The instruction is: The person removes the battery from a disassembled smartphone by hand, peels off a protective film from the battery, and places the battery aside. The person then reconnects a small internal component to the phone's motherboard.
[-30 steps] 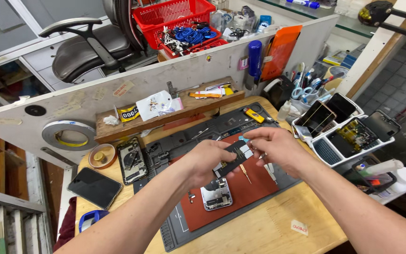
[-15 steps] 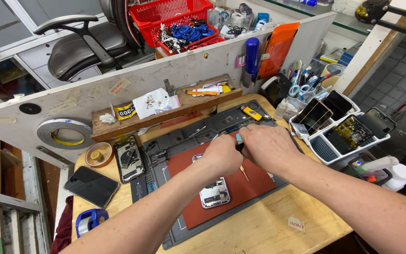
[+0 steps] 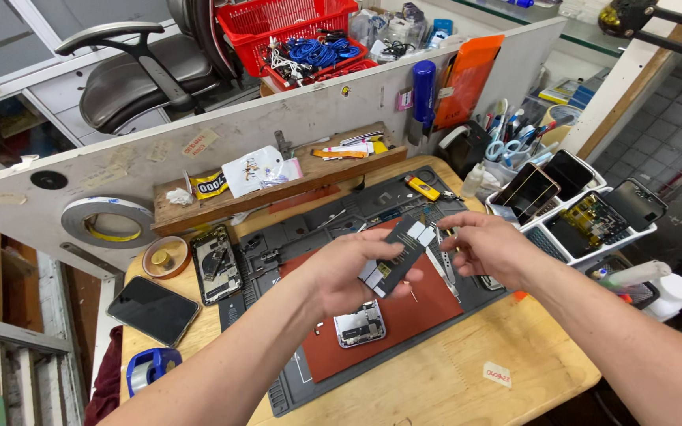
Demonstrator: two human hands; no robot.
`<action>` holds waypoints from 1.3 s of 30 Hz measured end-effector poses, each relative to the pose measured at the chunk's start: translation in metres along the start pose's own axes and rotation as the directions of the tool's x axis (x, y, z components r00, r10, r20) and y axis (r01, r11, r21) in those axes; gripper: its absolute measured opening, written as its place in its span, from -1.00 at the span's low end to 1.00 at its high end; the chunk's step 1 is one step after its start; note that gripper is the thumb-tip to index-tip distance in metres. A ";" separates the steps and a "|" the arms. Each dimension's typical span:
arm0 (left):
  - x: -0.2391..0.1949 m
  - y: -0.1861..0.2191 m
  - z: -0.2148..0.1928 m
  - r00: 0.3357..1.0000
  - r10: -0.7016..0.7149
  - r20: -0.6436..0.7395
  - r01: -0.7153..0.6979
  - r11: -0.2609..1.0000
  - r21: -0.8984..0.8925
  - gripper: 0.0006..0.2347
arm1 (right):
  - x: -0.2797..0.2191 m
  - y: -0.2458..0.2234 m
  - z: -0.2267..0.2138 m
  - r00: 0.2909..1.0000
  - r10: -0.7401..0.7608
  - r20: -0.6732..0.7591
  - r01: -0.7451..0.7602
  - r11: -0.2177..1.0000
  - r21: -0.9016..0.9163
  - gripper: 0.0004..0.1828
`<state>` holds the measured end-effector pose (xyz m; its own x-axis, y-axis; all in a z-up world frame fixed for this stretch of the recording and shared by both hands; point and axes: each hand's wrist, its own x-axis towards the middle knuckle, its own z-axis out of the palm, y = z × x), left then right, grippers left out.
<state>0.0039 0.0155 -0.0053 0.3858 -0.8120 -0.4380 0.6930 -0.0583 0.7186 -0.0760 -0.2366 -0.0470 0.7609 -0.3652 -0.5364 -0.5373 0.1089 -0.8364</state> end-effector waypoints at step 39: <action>-0.083 -0.049 -0.119 0.761 0.425 -0.489 0.420 0.252 0.872 -0.75 | -0.007 0.044 0.095 0.910 -0.324 -0.258 0.024 0.664 -0.748 -0.69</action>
<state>0.0107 0.1549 -0.0682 0.8866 -0.3587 -0.2922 -0.1945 -0.8621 0.4680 -0.0706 -0.1416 -0.0908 0.7726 -0.6063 -0.1884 -0.6104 -0.6277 -0.4831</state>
